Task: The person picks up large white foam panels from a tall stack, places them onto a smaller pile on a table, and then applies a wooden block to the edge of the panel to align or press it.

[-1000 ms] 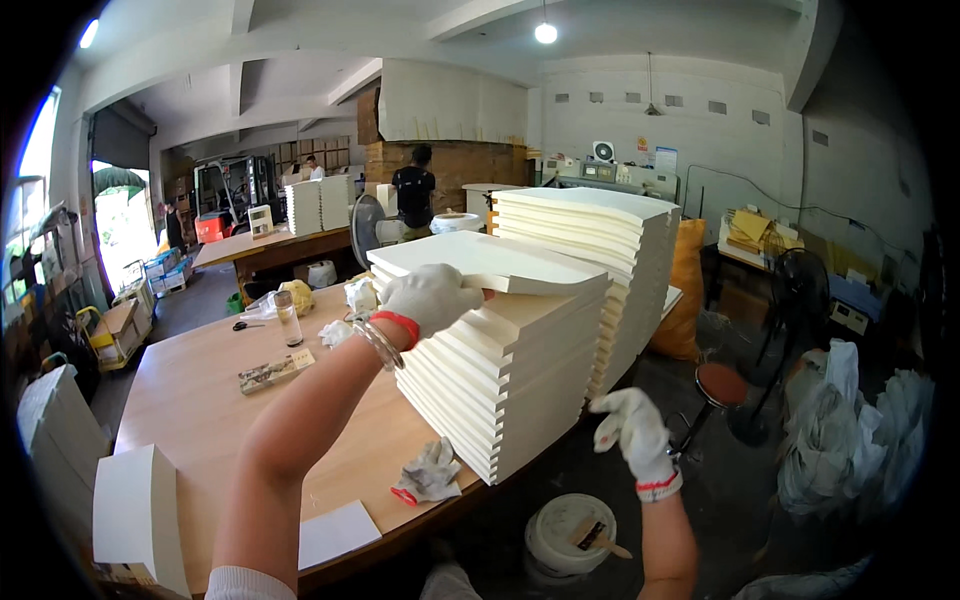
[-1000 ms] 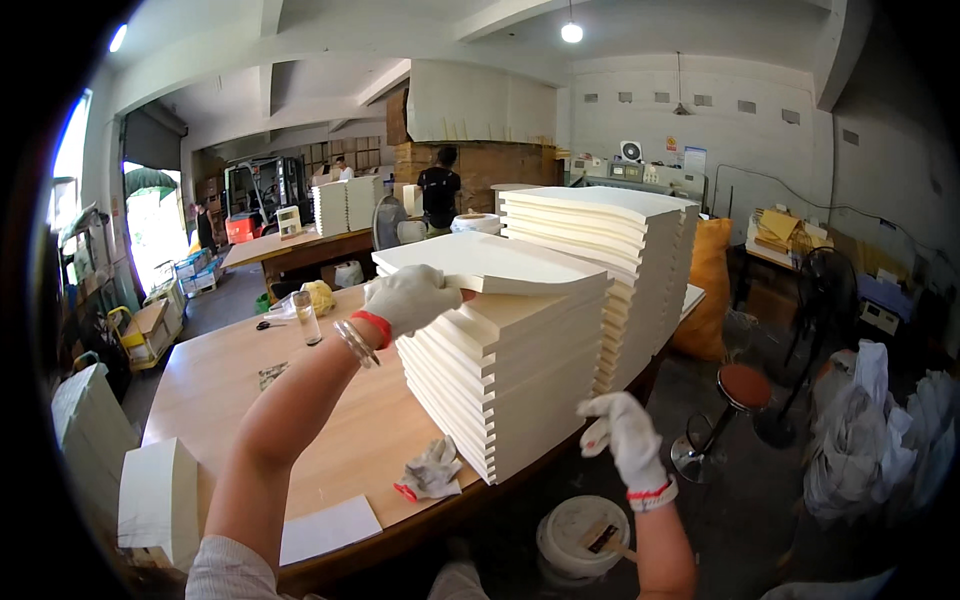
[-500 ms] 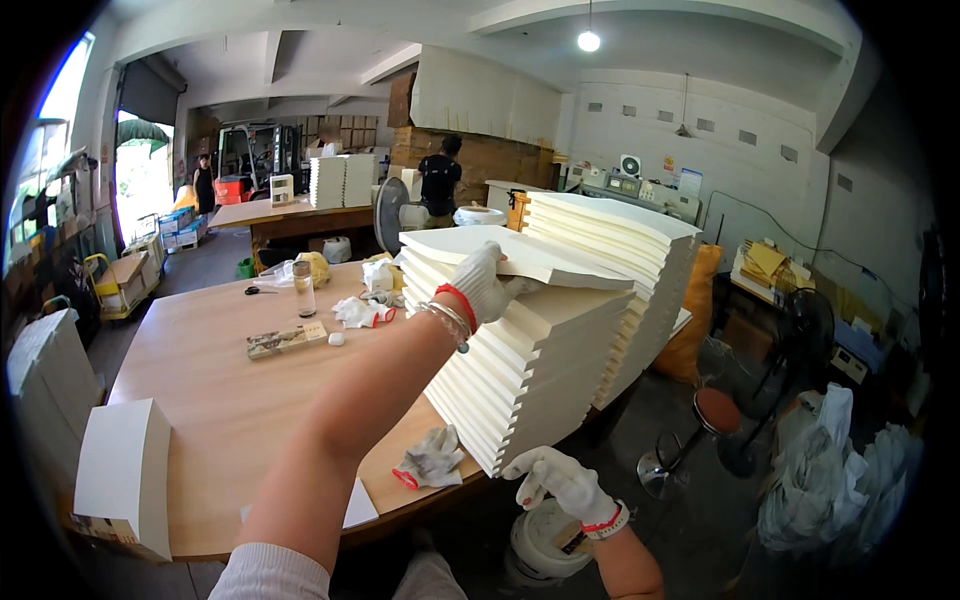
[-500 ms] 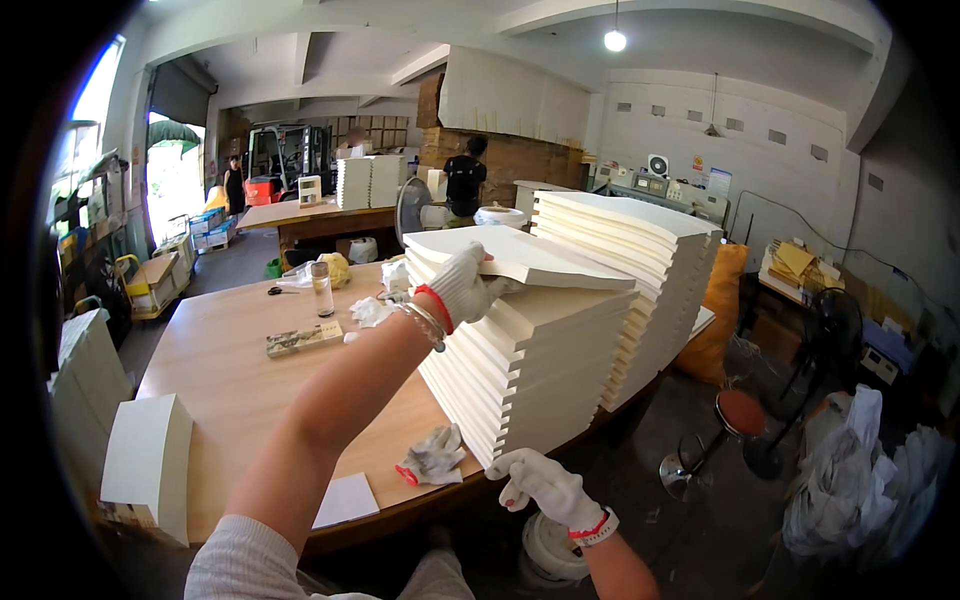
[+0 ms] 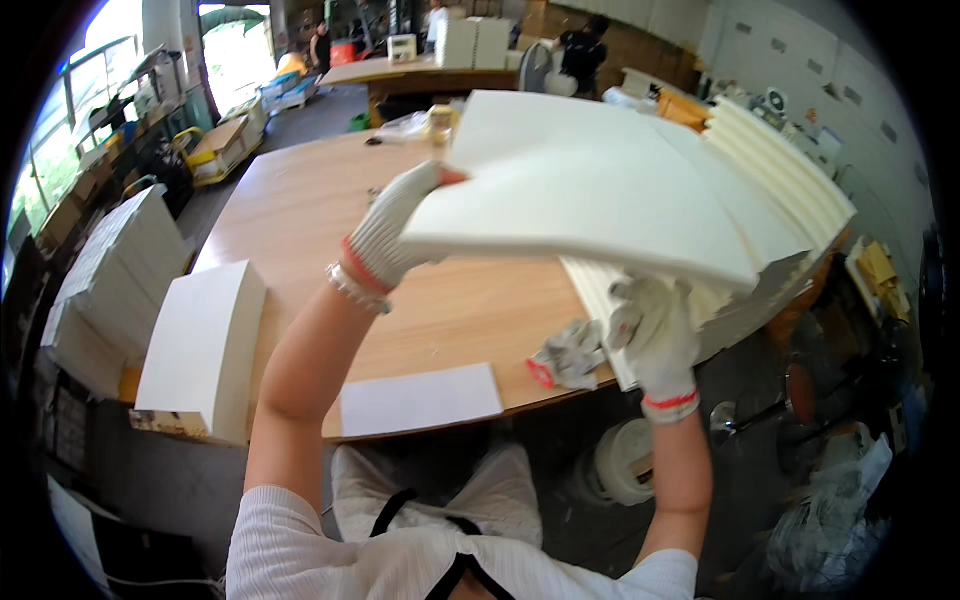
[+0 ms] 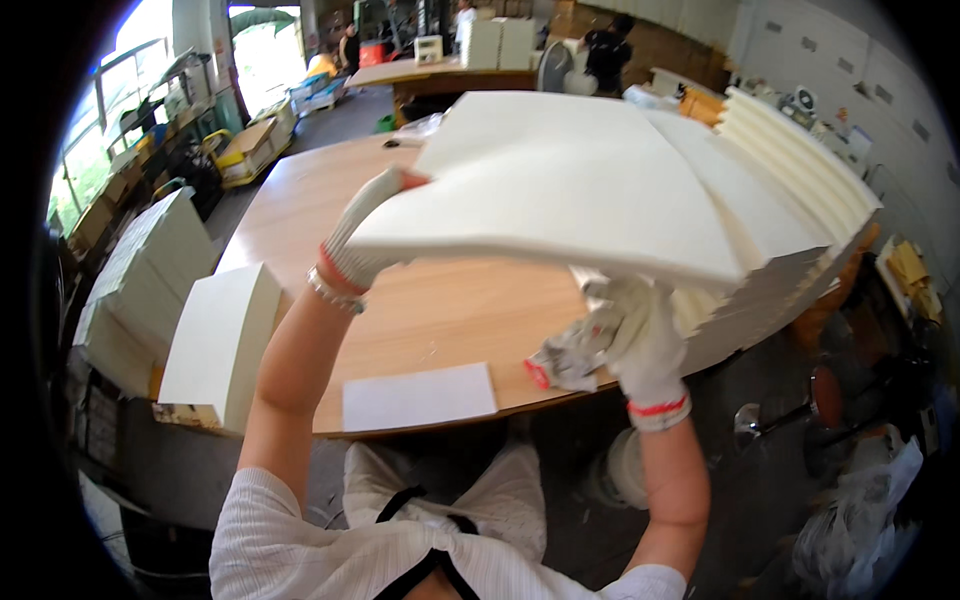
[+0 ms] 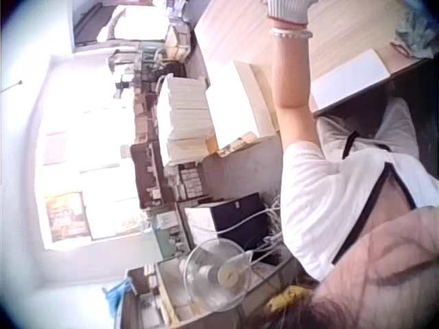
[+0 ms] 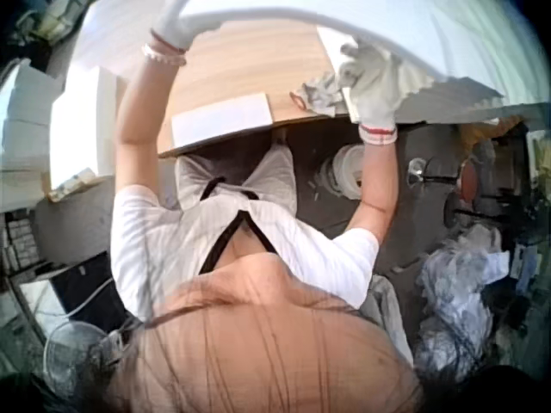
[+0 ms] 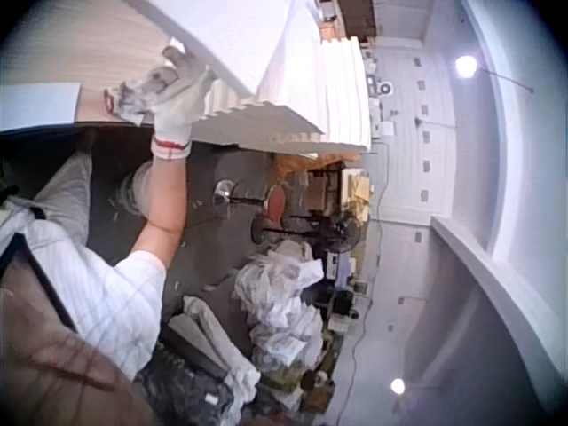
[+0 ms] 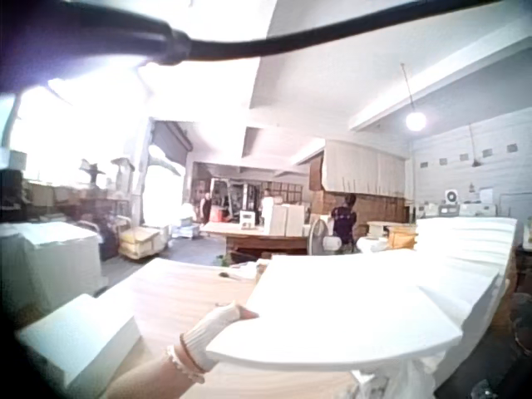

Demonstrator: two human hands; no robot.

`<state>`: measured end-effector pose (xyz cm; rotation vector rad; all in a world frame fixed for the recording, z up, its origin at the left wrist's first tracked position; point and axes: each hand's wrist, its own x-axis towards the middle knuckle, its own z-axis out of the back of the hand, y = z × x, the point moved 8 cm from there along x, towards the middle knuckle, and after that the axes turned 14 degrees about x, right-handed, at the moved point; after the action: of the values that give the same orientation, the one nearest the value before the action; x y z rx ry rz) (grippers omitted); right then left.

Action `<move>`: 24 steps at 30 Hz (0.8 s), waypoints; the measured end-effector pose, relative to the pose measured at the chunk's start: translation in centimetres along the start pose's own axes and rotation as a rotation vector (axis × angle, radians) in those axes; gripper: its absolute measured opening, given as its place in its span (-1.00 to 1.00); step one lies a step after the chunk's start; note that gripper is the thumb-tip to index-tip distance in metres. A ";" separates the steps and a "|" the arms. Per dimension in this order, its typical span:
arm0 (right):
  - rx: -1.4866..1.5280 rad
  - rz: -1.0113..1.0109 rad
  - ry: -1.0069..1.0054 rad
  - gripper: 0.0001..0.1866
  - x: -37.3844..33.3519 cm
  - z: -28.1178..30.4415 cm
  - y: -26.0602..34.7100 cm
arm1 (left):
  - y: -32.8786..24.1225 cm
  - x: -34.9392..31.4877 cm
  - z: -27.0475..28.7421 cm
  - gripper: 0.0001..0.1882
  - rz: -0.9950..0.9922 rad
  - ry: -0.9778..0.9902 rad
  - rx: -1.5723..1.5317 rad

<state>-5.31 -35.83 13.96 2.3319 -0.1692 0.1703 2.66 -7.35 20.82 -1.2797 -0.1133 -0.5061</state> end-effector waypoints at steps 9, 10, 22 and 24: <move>-0.598 -0.437 0.335 -0.65 6.3 0.4 -16.9 | 18.6 -14.6 7.7 -0.40 0.555 -0.129 -0.430; -0.643 -0.475 0.325 -0.65 6.9 1.9 -19.5 | 21.6 -15.2 7.9 -0.42 0.529 -0.099 -0.508; -0.581 -0.465 0.209 -0.67 7.4 6.1 -26.0 | 26.9 -16.9 9.2 -0.67 0.793 -0.126 -0.139; -0.612 -0.469 0.231 -0.67 7.5 5.7 -25.9 | 27.0 -16.9 9.2 -0.66 0.762 -0.157 -0.158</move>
<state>6.99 -22.58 -6.86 1.6691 0.3891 0.1277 0.86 11.55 -6.42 -1.4017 0.2834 0.2445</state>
